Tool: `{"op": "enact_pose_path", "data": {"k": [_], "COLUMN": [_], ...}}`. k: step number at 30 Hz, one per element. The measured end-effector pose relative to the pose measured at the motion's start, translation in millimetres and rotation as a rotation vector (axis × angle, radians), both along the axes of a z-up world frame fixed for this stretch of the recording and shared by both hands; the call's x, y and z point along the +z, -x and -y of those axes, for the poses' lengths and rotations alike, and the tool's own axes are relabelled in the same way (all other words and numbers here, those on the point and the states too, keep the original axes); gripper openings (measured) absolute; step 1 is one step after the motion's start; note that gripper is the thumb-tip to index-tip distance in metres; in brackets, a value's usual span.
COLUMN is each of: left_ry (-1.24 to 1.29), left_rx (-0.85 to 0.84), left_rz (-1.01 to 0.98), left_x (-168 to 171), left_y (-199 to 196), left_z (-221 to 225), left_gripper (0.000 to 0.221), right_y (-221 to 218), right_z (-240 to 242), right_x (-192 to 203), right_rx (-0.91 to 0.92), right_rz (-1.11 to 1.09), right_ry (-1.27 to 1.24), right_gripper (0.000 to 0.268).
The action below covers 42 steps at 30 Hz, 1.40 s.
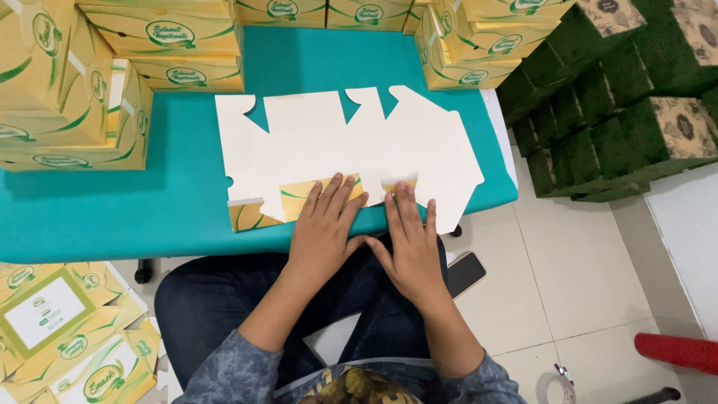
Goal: Folding flat cardboard templates into finished snack boxes
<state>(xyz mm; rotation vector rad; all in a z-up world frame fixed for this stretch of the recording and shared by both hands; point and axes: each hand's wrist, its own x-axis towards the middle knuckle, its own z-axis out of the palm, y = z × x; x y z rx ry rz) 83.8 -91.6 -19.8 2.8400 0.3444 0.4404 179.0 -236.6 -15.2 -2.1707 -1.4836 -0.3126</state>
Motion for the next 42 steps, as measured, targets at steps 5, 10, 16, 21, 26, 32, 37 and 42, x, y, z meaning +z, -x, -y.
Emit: {"op": "enact_pose_path", "data": {"k": [5,10,16,21,26,32,37,42], "left_ry": [0.014,0.004,-0.039,-0.012,-0.015,-0.093,-0.136,-0.167], "left_rx": [0.037,0.032,0.046,0.041,0.030,0.039,0.040,0.064], "left_rz": [0.081,0.047,0.072,0.089,0.096,-0.057,-0.204,-0.337], "left_x": [-2.1,-2.3,-9.9,-11.3,-15.9,-1.7,-2.1,-9.8], "left_y": [0.5,1.3,-1.4,-2.4,-4.7,-5.8,-10.7,-15.0], "left_z": [0.8,0.8,0.8,1.0,-0.9,4.8,2.7,1.0], "left_gripper": [0.068,0.069,0.071,0.068,0.073,0.090,0.110,0.119], "right_y": [-1.5,-12.3,-15.6,-8.0,-12.7,-20.6,-33.6,-45.3], "right_z": [-20.4,-27.4,-34.8,-23.1,-21.8,-16.8,-16.7,-14.7], "right_x": [7.9,17.1,11.8,8.9,4.1,4.0,-3.8,4.7], "right_rx": [-0.100,-0.055,-0.055,-0.036,-0.007,0.050,0.104,0.177], "right_rz": [-0.119,-0.162,-0.113,-0.089,-0.092,-0.062,-0.004,0.032], "right_ry": [0.311,0.423,0.466,0.450,0.411,0.389,0.373,0.365], "right_gripper": [0.076,0.080,0.085,0.090,0.091,0.092,0.089,0.080]}}
